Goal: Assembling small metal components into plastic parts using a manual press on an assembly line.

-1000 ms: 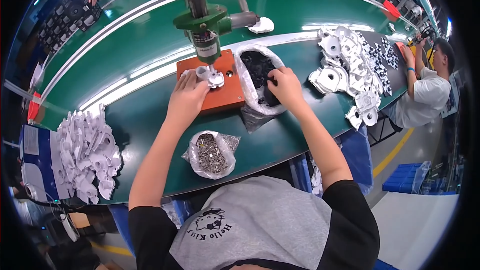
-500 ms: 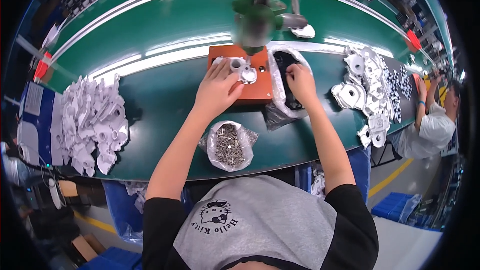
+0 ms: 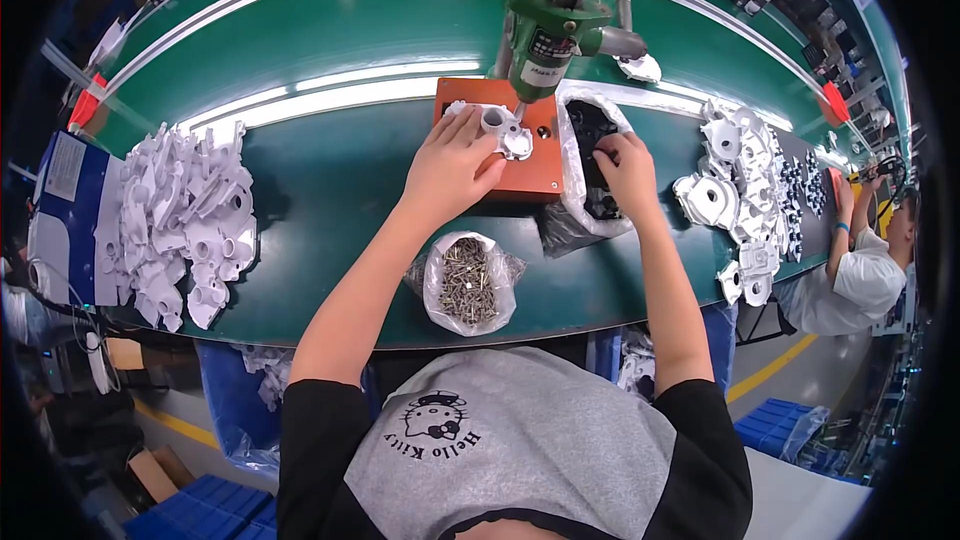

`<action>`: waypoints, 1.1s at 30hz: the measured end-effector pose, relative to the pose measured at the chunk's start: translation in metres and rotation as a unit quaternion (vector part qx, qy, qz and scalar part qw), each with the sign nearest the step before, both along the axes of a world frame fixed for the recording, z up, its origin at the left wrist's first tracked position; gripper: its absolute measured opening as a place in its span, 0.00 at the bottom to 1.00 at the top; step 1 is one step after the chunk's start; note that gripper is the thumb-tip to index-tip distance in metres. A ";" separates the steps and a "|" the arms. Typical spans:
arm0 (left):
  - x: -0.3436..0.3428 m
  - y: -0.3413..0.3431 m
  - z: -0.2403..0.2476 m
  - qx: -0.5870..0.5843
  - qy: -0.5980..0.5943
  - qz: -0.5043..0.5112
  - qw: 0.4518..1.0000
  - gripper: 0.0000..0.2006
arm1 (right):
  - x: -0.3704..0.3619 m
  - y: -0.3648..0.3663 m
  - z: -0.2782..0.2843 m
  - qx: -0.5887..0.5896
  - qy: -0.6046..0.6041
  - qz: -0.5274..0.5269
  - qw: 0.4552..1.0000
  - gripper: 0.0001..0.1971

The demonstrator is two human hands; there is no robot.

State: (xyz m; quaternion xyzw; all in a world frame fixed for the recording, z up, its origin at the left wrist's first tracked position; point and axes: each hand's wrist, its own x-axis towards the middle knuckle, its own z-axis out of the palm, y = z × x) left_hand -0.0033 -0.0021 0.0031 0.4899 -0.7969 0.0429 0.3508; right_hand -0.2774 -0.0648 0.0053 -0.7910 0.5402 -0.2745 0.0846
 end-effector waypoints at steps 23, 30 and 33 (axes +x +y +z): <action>0.001 0.000 -0.004 -0.015 0.002 0.024 1.000 0.13 | 0.099 -0.017 0.005 0.021 -0.132 0.103 0.986 0.18; -0.002 -0.001 -0.006 -0.019 0.011 0.021 1.000 0.13 | 0.089 -0.007 0.000 0.006 -0.168 0.097 0.981 0.15; -0.001 0.000 -0.007 -0.017 0.013 0.023 1.000 0.13 | 0.083 0.027 0.018 -0.056 -0.192 0.108 0.974 0.10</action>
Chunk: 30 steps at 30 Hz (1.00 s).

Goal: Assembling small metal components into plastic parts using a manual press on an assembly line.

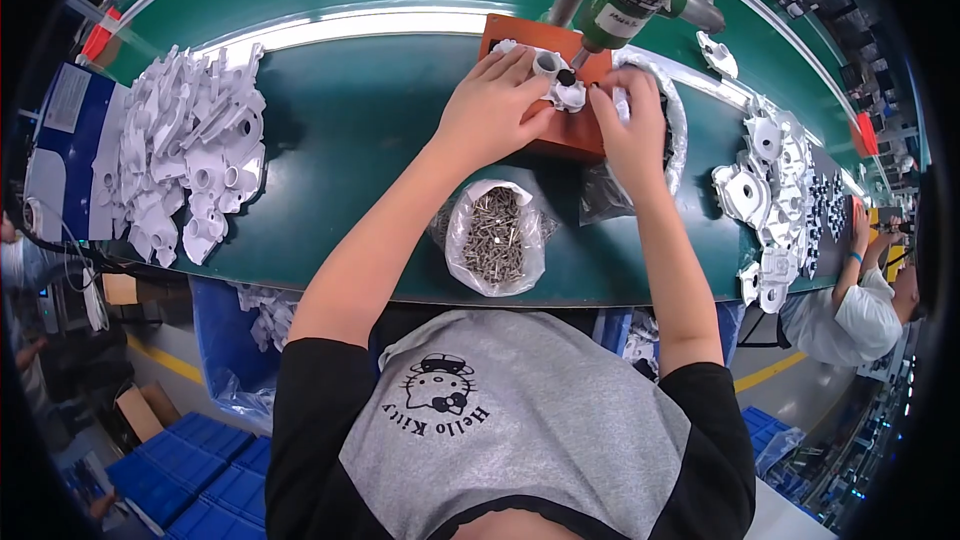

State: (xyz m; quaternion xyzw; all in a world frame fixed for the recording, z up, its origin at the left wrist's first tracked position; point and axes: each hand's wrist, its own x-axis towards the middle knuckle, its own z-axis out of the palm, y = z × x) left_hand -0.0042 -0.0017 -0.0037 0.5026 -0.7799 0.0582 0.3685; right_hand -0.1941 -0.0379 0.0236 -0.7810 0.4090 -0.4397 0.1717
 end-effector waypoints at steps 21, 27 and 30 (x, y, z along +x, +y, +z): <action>0.001 0.003 -0.002 0.031 0.008 0.016 0.999 0.16 | 0.021 0.106 -0.004 -0.091 0.206 0.316 0.922 0.08; 0.000 0.002 -0.002 0.037 0.009 0.014 0.999 0.17 | 0.023 0.107 -0.003 -0.086 0.215 0.307 0.923 0.08; 0.000 0.001 -0.002 0.037 0.010 0.013 0.999 0.17 | 0.023 0.105 0.000 -0.049 0.194 0.312 0.929 0.07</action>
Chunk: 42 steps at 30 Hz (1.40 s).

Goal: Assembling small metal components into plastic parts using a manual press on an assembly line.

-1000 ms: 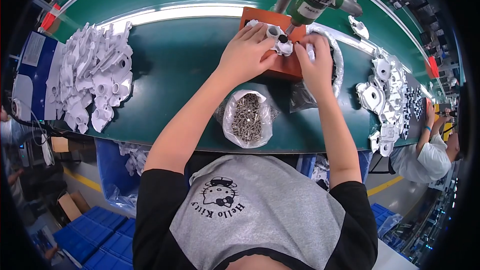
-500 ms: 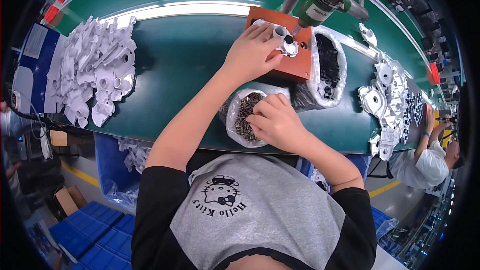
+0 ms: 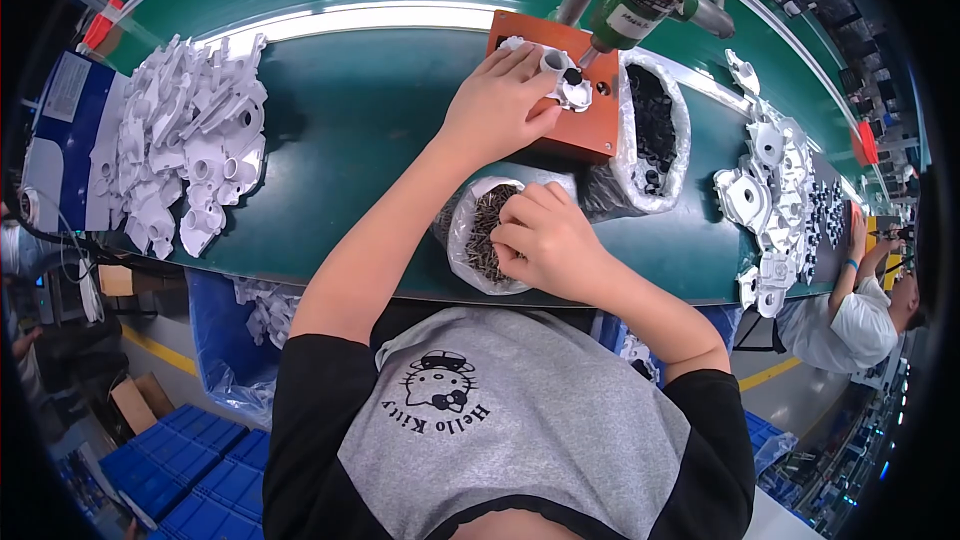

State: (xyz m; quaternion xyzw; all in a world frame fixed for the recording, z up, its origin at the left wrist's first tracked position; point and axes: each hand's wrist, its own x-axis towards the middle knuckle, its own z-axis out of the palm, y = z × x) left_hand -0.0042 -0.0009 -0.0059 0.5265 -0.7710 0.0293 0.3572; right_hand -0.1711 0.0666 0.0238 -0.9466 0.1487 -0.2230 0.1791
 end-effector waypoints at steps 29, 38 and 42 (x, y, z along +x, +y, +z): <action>0.001 -0.001 0.002 -0.040 0.009 -0.003 0.999 0.13 | -0.028 -0.175 0.024 0.402 -0.052 -0.167 0.899 0.09; 0.001 -0.001 0.001 -0.040 0.001 0.000 0.999 0.14 | -0.021 -0.177 0.034 0.455 -0.045 -0.153 0.876 0.07; 0.002 -0.001 0.001 -0.045 0.006 -0.001 0.999 0.14 | -0.021 -0.188 0.030 0.442 0.021 -0.177 0.879 0.14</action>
